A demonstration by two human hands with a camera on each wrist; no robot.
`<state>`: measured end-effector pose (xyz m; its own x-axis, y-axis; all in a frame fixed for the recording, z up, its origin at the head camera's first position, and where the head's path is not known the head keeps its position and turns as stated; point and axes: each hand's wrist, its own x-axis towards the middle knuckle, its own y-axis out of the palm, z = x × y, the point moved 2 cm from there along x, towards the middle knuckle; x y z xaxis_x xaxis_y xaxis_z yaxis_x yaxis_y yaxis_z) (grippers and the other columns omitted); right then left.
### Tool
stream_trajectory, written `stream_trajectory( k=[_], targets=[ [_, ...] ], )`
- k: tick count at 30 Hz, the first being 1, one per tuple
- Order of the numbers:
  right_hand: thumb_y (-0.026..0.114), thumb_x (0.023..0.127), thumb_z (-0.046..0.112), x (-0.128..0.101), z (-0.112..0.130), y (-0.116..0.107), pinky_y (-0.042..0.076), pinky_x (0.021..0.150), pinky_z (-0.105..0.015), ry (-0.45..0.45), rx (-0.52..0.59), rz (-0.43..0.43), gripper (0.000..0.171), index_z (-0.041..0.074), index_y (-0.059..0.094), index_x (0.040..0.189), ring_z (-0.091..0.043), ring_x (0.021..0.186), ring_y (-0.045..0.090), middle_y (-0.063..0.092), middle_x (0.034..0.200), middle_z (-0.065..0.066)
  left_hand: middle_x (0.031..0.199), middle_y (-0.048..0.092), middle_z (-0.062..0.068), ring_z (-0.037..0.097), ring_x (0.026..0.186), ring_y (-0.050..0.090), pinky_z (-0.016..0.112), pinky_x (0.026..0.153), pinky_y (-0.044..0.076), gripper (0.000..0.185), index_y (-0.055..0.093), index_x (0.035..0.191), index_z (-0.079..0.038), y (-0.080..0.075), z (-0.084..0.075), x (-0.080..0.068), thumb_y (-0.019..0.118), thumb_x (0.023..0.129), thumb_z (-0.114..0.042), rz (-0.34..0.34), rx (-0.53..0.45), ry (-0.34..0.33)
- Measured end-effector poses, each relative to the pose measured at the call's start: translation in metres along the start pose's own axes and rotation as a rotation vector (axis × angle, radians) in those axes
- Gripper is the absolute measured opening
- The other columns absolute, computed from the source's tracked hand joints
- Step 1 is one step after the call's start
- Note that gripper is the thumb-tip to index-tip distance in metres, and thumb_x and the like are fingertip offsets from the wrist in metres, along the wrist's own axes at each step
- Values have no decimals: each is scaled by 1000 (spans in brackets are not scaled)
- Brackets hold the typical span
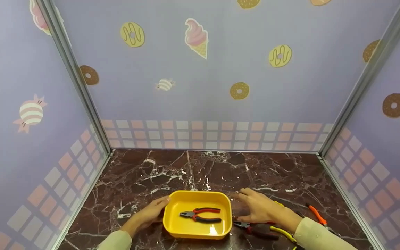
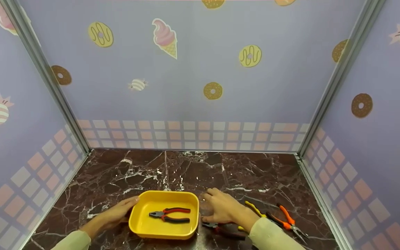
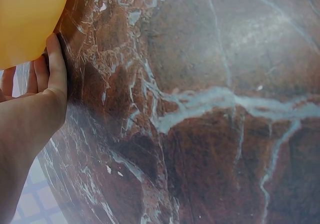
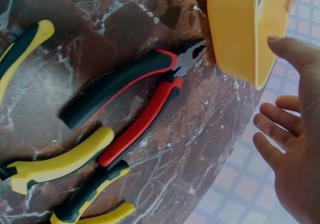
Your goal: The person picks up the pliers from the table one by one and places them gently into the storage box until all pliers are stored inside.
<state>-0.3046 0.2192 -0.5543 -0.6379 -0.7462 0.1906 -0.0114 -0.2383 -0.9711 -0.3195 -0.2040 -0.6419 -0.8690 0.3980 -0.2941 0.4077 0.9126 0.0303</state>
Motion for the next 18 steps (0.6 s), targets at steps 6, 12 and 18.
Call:
stream_trajectory(
  k=[6, 12, 18],
  targets=[
    [84, 87, 53, -10, -7, 1, 56, 74, -35, 25, -3, 30, 62, 16, 68, 133, -12, 95, 53, 59, 116, 0, 147, 57, 26, 31, 121, 67, 52, 97, 61, 68, 32, 163, 3, 0, 0, -1, 45, 115, -43, -8, 1, 2],
    [89, 82, 43, -19, -12, 5, 56, 74, -35, 11, -17, 24, 57, 11, 71, 126, -13, 93, 53, 59, 111, 0, 149, 55, 27, 31, 121, 66, 53, 98, 60, 70, 32, 163, 3, 0, 0, -1, 48, 114, -43, -16, -4, 3],
    [89, 83, 45, -29, -17, 9, 54, 68, -32, 31, 1, 55, 50, 13, 71, 117, -10, 87, 50, 57, 104, 3, 149, 54, 28, 32, 121, 66, 53, 98, 60, 67, 33, 163, 3, 2, 0, 0, 46, 115, -42, -21, -6, 9]
  ],
)
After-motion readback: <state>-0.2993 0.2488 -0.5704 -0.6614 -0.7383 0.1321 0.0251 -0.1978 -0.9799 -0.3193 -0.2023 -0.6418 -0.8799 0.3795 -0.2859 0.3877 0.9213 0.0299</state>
